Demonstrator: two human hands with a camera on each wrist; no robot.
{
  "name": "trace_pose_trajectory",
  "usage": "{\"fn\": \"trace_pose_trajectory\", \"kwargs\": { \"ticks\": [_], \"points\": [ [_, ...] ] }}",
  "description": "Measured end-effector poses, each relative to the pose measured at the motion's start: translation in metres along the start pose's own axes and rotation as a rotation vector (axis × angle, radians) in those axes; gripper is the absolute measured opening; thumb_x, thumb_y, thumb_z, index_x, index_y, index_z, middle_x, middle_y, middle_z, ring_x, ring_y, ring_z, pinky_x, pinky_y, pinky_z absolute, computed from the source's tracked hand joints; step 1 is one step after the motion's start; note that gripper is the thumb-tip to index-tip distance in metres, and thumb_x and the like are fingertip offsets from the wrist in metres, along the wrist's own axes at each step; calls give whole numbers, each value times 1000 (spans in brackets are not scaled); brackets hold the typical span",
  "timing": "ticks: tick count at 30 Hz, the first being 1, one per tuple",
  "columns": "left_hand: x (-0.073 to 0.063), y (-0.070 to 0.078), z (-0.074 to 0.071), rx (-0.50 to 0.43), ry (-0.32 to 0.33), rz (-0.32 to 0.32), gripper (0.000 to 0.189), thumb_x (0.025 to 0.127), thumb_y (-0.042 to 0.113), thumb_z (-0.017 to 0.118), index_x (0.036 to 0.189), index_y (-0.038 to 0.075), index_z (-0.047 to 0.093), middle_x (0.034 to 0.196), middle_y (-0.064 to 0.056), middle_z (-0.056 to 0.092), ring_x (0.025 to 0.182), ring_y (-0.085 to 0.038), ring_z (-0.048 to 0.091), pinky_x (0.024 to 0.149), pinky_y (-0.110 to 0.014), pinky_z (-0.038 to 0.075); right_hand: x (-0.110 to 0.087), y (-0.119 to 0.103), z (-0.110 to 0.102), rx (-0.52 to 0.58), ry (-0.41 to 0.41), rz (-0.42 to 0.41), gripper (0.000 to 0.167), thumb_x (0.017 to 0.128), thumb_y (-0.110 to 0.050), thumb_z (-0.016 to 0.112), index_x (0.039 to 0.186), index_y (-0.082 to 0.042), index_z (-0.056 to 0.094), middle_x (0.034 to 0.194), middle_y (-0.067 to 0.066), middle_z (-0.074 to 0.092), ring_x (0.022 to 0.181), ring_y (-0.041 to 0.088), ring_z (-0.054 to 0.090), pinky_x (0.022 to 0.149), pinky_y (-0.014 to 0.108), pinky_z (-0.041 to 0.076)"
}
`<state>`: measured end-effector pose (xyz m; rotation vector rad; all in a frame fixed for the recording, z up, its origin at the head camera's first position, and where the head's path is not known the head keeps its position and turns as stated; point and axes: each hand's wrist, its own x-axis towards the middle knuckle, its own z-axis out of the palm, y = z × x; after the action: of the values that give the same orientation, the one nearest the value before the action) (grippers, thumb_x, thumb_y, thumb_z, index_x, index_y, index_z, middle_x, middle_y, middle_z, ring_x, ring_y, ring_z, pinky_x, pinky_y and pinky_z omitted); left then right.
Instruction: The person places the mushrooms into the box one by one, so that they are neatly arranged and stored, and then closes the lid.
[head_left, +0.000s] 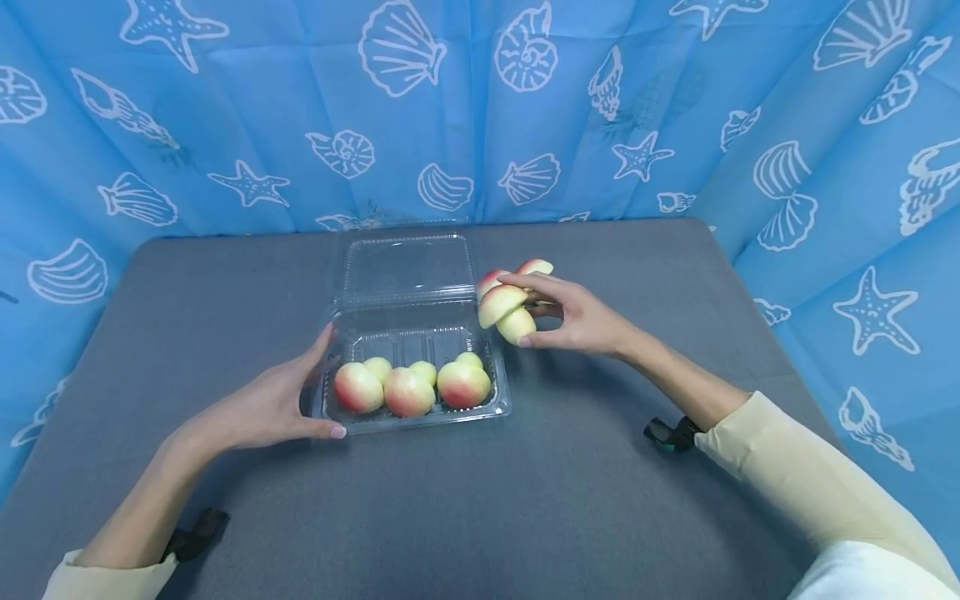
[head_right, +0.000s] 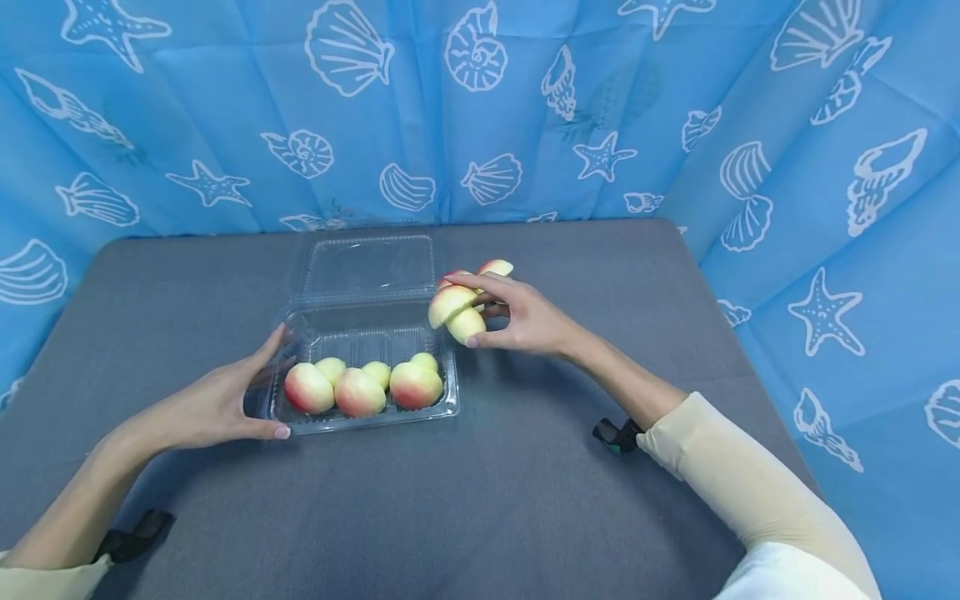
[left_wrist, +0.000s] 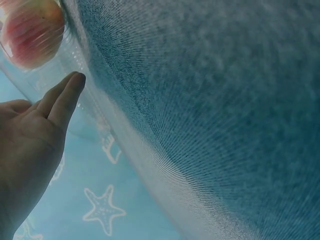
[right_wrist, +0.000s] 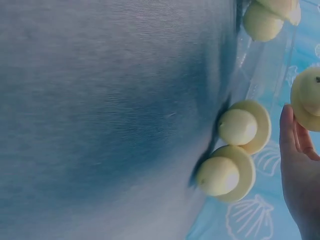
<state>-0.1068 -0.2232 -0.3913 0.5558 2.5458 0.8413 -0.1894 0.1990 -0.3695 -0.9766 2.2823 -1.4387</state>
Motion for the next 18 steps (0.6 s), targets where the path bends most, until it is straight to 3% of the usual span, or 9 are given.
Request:
{"fn": "trace_pose_trajectory", "kwargs": {
  "ticks": [8,11,18],
  "points": [
    [-2,0,0,-10,-5,6,134,72,57,83,159,14,-10,165,-17,8,143,-43,29,107,-61,34,23,-11,10,23,-78,-44,74,82,-7,82,147,-16,49,139,1,54,119,21,58,100,36,49],
    [-1,1,-1,-20,-8,7,134,73,56,83,159,15,-11,165,-17,7,143,-44,30,106,-61,36,30,-14,14,21,-95,-32,74,82,-10,82,147,-19,49,141,-1,53,121,20,58,100,36,49],
    [0,0,-1,-30,-7,2,135,72,56,84,159,17,-11,165,-16,7,143,-44,31,106,-60,37,46,-14,26,41,-159,9,76,83,-11,81,150,-11,45,141,5,49,124,22,58,98,39,51]
  ]
}}
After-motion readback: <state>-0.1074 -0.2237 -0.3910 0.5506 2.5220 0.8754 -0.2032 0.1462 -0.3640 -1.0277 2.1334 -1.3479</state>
